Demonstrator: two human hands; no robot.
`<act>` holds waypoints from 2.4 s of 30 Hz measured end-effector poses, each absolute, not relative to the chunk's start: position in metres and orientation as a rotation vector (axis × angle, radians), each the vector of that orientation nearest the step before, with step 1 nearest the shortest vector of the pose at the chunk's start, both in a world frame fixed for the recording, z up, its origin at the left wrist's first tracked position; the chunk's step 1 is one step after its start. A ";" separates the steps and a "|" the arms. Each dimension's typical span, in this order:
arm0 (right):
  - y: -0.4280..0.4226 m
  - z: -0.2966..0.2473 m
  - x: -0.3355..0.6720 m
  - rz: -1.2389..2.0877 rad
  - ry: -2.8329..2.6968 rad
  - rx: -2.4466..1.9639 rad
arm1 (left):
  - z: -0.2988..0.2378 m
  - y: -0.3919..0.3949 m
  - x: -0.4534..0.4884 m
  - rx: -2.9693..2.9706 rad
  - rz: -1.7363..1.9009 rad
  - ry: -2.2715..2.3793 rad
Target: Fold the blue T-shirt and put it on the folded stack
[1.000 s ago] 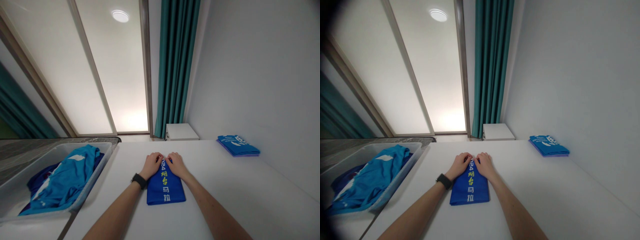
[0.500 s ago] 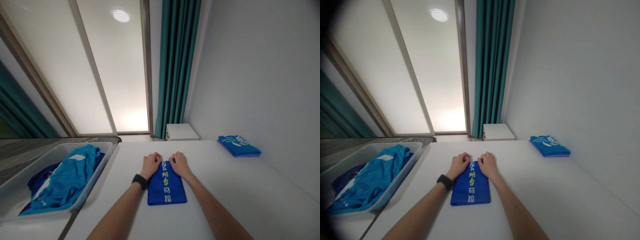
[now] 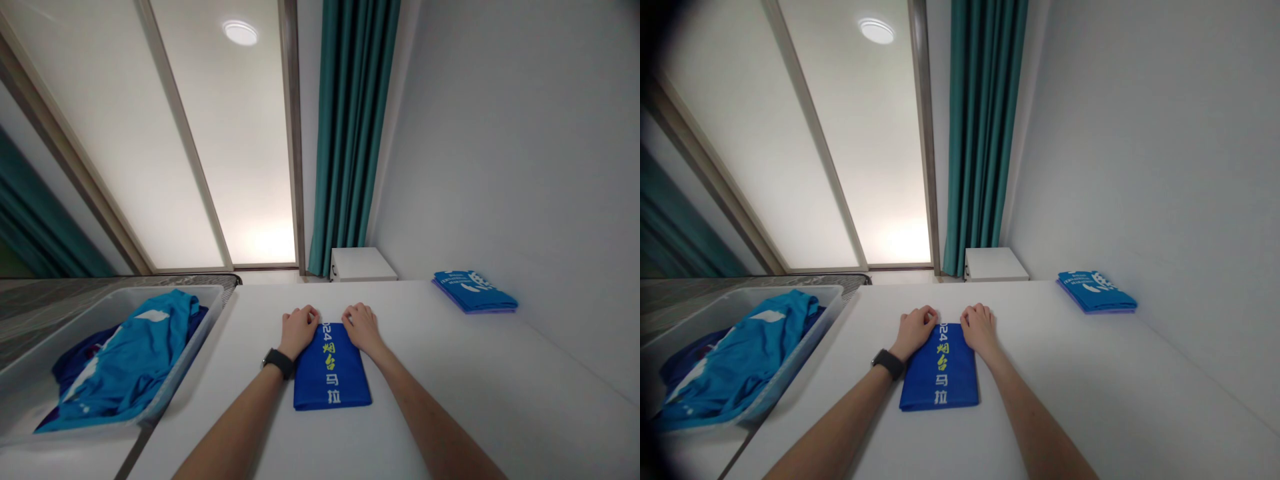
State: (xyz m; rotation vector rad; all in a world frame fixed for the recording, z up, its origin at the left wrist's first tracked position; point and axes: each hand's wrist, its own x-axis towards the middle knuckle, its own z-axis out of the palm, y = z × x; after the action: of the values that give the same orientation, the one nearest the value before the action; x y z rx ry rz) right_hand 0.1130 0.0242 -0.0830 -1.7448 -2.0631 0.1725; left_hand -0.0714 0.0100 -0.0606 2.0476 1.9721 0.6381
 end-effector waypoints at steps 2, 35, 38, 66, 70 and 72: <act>0.024 -0.083 0.117 0.197 -2.052 -1.750 | -0.061 0.011 -0.072 2.048 0.631 1.979; 0.028 -0.092 0.127 0.197 -2.065 -1.677 | -0.063 -0.058 -0.034 2.600 0.477 1.573; 0.028 -0.093 0.128 0.189 -2.062 -1.675 | -0.064 -0.057 -0.034 2.603 0.479 1.564; 0.030 -0.090 0.142 0.224 -2.077 -1.526 | -0.059 -0.058 -0.035 2.752 0.435 1.430; 0.025 -0.088 0.136 0.203 -2.074 -1.560 | -0.062 -0.059 -0.034 2.736 0.406 1.448; 0.022 -0.086 0.134 0.180 -2.083 -1.592 | -0.064 -0.059 -0.033 2.730 0.400 1.441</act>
State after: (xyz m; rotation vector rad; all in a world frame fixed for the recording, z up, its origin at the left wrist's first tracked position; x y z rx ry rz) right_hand 0.1338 0.0221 -0.0859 -1.5919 -2.0827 0.1799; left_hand -0.0330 -0.0589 -0.0635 2.7295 1.4406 0.4001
